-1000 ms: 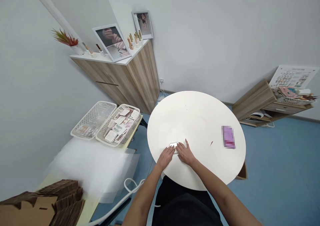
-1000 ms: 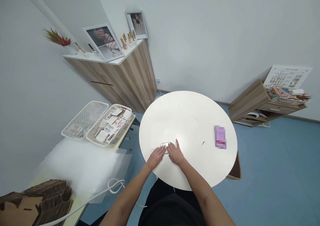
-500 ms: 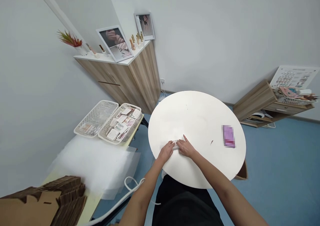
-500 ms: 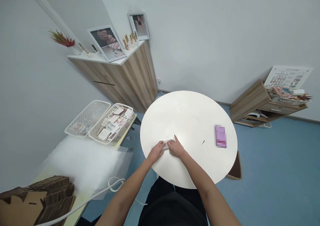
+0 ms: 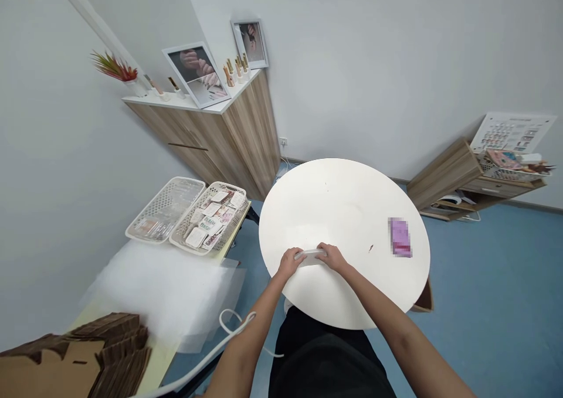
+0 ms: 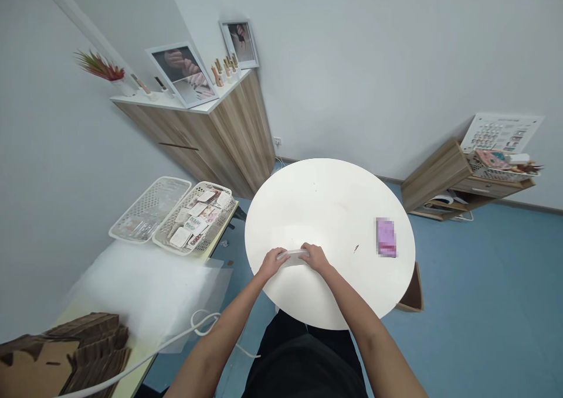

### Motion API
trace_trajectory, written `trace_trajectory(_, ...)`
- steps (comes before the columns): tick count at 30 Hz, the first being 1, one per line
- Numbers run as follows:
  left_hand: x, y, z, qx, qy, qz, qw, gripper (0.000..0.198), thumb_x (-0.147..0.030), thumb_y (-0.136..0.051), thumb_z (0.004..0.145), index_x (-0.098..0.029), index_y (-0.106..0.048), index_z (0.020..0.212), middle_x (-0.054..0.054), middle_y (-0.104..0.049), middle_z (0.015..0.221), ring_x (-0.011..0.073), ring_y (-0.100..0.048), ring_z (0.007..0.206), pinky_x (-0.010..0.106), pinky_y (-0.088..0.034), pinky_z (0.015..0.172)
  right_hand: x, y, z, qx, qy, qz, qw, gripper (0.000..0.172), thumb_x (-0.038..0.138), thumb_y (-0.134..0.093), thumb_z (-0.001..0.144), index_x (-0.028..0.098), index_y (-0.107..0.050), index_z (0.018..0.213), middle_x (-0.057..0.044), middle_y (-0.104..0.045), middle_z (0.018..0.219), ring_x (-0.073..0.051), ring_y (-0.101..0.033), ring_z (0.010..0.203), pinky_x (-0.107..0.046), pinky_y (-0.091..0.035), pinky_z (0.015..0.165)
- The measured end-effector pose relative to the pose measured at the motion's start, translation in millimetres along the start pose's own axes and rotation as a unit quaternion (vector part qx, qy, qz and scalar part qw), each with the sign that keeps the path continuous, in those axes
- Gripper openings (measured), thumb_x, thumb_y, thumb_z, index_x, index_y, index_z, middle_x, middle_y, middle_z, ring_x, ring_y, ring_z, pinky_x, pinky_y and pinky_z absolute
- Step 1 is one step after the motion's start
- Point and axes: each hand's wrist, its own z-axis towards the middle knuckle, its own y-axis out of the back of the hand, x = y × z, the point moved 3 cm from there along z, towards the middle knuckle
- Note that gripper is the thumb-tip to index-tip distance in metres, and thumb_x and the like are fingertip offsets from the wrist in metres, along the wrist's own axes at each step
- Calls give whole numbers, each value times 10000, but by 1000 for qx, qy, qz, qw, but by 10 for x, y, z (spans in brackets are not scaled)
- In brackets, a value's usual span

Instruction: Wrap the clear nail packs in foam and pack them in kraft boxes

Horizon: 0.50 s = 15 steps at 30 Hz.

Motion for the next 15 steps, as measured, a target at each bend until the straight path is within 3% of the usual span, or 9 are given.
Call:
trace_trajectory(6, 113, -99, 236, -12, 40, 28, 999, 202, -311, -579, 863, -229, -648, 1034, 39, -693, 1016, 214, -621, 951, 328, -468, 845, -165, -88, 106, -45, -57, -13, 997, 235, 360, -638, 838, 237, -654, 1037, -51, -649, 1060, -234, -536, 1027, -310, -401, 844)
trace_trajectory(10, 105, -127, 284, -23, 39, 75, 996, 228, -264, -617, 833, -243, -625, 1060, 52, -656, 1066, 258, -577, 1050, 418, -433, 940, -197, -155, 160, -74, -76, -50, 993, 268, 354, -657, 824, 236, -635, 1063, -77, -607, 1100, -262, -512, 1051, -341, -414, 842)
trace_trajectory(12, 44, -110, 266, -50, -8, 135, 990, 255, -232, -613, 832, -239, -608, 1087, 88, -606, 1191, 294, -516, 1164, 488, -377, 1016, -201, -170, 138, -116, -77, -65, 988, 314, 366, -667, 811, 236, -604, 1090, -90, -586, 1120, -280, -502, 1055, -364, -420, 836)
trace_trajectory(15, -78, -146, 149, -54, -136, 230, 962, 311, -153, -531, 863, -243, -572, 1159, 108, -525, 1353, 292, -439, 1287, 542, -263, 1116, -242, -187, 30, -192, -114, -72, 972, 431, 428, -676, 792, 221, -546, 1147, -125, -553, 1148, -315, -493, 1059, -400, -427, 828)
